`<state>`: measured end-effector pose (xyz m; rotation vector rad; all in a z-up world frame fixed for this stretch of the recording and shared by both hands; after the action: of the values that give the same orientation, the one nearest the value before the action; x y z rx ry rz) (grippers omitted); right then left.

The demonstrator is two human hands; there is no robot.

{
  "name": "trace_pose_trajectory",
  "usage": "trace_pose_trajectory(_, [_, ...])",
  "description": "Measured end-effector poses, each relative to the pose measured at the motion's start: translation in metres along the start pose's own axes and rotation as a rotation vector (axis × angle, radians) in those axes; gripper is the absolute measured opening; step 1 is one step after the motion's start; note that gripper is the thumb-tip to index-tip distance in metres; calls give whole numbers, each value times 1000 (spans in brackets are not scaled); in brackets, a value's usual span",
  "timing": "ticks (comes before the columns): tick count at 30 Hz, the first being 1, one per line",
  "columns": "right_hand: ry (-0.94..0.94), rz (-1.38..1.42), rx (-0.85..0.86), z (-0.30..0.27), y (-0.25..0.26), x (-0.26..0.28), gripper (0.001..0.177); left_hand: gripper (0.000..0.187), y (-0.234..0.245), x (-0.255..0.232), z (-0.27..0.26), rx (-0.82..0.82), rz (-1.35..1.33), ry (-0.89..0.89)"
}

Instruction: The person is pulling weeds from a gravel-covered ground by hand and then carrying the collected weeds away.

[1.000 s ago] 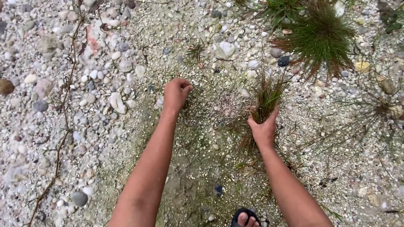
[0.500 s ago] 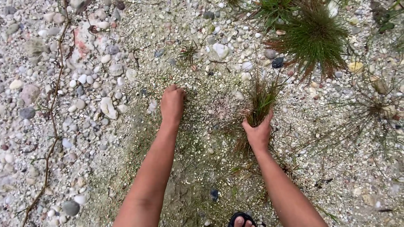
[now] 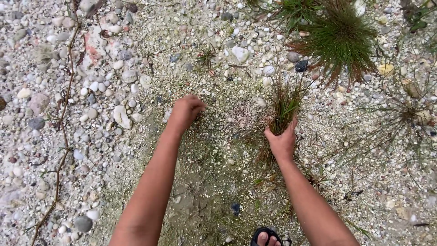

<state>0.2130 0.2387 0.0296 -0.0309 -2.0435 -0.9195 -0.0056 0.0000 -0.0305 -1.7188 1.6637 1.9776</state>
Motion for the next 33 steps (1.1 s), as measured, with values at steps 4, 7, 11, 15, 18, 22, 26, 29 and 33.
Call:
trace_pose_trajectory(4, [-38,-13,6,-2,2,8,90,19,-39,12,1,57,246,34])
trace_pose_trajectory(7, [-10,14,15,-8,8,19,91,9,-60,23,2,-11,533,83])
trace_pose_trajectory(11, [-20,0,51,-9,14,28,89,5,-61,36,6,-37,452,156])
trace_pose_trajectory(15, [-20,-6,48,-14,15,32,87,9,-36,38,-11,-92,41,278])
trace_pose_trajectory(18, [-1,-8,38,-9,10,16,86,7,26,27,-20,-226,-34,299])
trace_pose_trajectory(22, [-20,-28,33,-10,10,20,86,6,62,17,-36,-165,-117,292])
trace_pose_trajectory(26, [-55,-31,42,-9,9,19,88,44,69,-39,-62,285,-65,288])
trace_pose_trajectory(29, [-56,-24,47,-15,9,20,88,56,36,-24,-60,402,217,233])
trace_pose_trajectory(33, [-66,-30,45,-13,7,19,91,14,-36,31,-54,42,773,91])
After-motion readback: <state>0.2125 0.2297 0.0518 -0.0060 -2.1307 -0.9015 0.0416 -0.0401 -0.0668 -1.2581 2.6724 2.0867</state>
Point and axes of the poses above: each hand's wrist, its own z-axis towards the middle knuckle, its own y-axis out of the back of the hand, x = y × z, the point moved 1 cm from there along z, towards the middle knuckle, and after that the axes turned 13 degrees about x, right-handed, at the moved point
